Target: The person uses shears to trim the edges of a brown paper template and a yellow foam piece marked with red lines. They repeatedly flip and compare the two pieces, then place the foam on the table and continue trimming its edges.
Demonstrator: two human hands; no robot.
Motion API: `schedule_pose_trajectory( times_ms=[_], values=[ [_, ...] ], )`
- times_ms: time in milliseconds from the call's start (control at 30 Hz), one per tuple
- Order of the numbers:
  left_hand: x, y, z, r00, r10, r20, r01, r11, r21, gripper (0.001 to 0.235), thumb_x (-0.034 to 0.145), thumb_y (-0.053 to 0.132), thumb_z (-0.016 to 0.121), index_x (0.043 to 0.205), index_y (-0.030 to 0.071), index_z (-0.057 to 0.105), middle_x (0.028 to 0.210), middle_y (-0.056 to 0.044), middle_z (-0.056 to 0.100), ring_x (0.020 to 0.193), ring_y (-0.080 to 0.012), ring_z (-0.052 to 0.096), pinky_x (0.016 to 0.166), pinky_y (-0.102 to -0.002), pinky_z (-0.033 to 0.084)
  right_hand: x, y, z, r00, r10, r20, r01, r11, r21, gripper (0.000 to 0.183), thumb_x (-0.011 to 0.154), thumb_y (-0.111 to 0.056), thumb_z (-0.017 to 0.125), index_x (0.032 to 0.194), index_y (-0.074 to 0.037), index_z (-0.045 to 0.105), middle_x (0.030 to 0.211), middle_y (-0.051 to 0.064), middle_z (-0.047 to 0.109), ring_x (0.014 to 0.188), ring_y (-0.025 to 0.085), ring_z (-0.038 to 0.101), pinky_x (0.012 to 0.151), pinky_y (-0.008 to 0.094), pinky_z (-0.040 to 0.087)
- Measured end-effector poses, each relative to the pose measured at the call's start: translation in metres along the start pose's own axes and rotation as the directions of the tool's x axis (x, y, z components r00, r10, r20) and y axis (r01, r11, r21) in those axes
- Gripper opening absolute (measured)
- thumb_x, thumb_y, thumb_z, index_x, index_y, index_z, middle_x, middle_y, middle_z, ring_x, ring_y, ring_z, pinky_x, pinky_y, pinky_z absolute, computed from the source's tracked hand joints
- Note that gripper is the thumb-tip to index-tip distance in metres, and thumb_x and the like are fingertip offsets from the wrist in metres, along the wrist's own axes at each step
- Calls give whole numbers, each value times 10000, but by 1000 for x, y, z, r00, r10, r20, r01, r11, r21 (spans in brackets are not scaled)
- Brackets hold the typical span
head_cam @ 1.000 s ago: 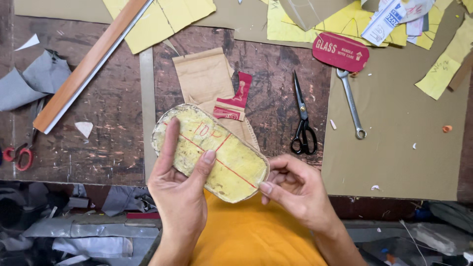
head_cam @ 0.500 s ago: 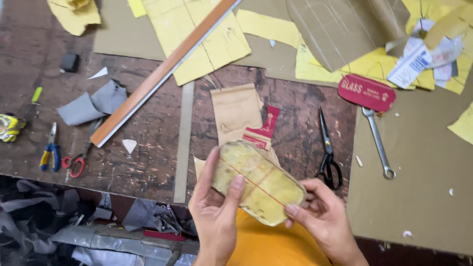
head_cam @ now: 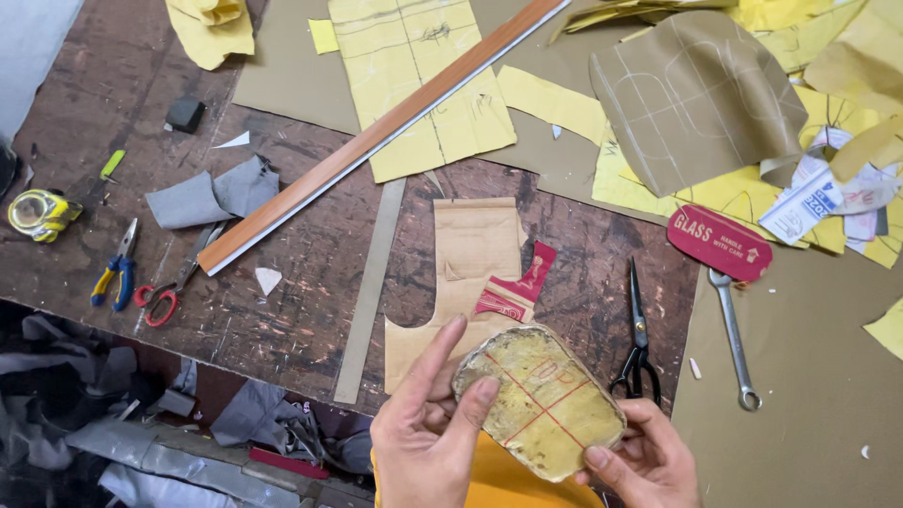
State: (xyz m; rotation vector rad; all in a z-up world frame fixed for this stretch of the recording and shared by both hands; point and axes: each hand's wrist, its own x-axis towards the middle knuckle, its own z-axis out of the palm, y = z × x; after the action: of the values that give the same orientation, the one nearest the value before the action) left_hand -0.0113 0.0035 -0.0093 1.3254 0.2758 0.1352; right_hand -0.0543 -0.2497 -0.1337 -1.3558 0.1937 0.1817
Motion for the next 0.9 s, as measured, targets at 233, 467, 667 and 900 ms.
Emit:
schedule_pose_trajectory(
  times_ms=[233, 467, 667, 900],
  values=[
    [2, 9, 0, 999, -29, -14, 28, 999, -23, 595, 865, -43, 746, 1436, -2, 586, 1068, -145, 827, 804, -40, 684, 667, -166, 530, 4, -6, 4, 999, 38, 4, -38, 999, 30, 461, 800, 67, 712, 1232, 83, 549, 1007, 255, 748, 802, 277, 776, 644, 406, 670],
    [0, 2, -4, 1000, -7, -23, 6, 1000, -17, 451, 895, -41, 733, 1342, -40, 671, 1047, -125, 813, 786, -38, 666, 655, -165, 511, 2, 10, -10, 1000, -13, -7, 13, 1000, -18, 422, 815, 80, 711, 1212, 100, 568, 967, 257, 764, 751, 279, 767, 624, 395, 654],
    [7, -9, 7, 991, -95, 99, 120, 951, -284, 399, 971, 25, 675, 1366, -2, 627, 1085, -36, 741, 933, -72, 689, 852, -214, 585, 18, 25, -24, 958, -285, 30, 286, 953, -97, 528, 883, 96, 727, 1374, 94, 534, 954, 241, 752, 721, 265, 767, 655, 383, 653],
    [21, -50, 20, 990, 112, 83, -63, 890, -452, 248, 1084, -3, 660, 1322, -25, 598, 1122, -52, 699, 1023, -65, 636, 932, -211, 518, 130, -14, 51, 966, -259, 13, 250, 915, -316, 485, 892, 75, 719, 1348, 92, 554, 944, 235, 747, 728, 262, 758, 666, 374, 640]
  ],
)
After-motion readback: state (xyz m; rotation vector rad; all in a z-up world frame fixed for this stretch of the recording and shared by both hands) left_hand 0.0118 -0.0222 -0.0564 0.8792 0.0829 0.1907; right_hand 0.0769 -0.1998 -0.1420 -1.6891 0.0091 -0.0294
